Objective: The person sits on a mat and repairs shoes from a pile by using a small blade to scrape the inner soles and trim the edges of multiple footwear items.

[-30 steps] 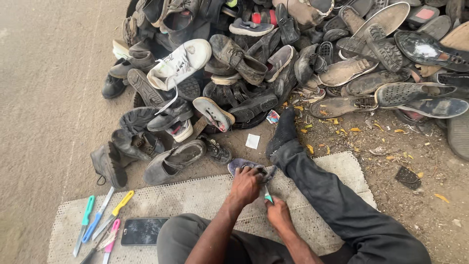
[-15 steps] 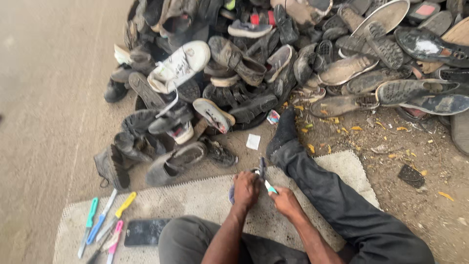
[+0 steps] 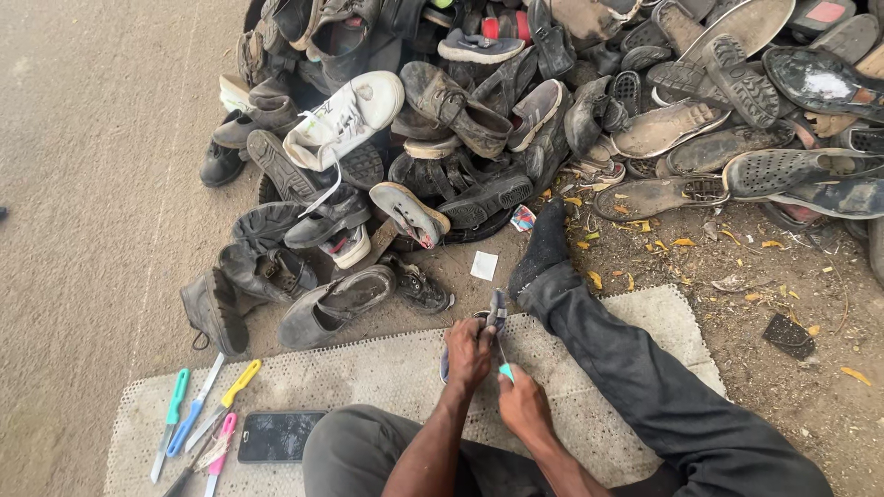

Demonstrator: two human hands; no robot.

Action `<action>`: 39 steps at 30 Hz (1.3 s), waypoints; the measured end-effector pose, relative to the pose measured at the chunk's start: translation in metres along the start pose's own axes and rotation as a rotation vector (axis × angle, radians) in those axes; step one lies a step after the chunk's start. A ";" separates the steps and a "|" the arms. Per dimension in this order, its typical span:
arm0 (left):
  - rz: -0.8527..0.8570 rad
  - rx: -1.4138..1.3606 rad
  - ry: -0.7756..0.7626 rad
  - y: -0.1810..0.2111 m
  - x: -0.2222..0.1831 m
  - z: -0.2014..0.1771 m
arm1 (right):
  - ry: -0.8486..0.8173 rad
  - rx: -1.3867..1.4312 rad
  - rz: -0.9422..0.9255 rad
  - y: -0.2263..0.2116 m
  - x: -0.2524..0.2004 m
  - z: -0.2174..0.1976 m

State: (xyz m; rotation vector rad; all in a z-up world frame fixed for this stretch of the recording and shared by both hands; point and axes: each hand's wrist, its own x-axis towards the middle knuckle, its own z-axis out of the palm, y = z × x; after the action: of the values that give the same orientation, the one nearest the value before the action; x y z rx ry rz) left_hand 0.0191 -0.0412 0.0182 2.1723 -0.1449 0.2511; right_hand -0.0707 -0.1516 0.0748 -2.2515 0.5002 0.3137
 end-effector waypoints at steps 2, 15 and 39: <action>-0.011 -0.057 -0.017 0.001 -0.001 -0.004 | 0.021 -0.009 -0.019 -0.003 0.012 0.010; -0.100 -0.144 0.026 0.007 0.001 -0.006 | 0.041 -0.068 0.016 0.004 0.025 0.033; -0.457 -0.589 0.249 -0.023 0.008 0.024 | -0.034 -0.038 0.042 0.037 -0.049 0.039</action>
State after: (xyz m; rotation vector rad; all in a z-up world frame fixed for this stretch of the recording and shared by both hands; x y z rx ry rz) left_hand 0.0343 -0.0482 -0.0116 1.5203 0.3742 0.1834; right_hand -0.1335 -0.1320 0.0434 -2.2712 0.5276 0.3857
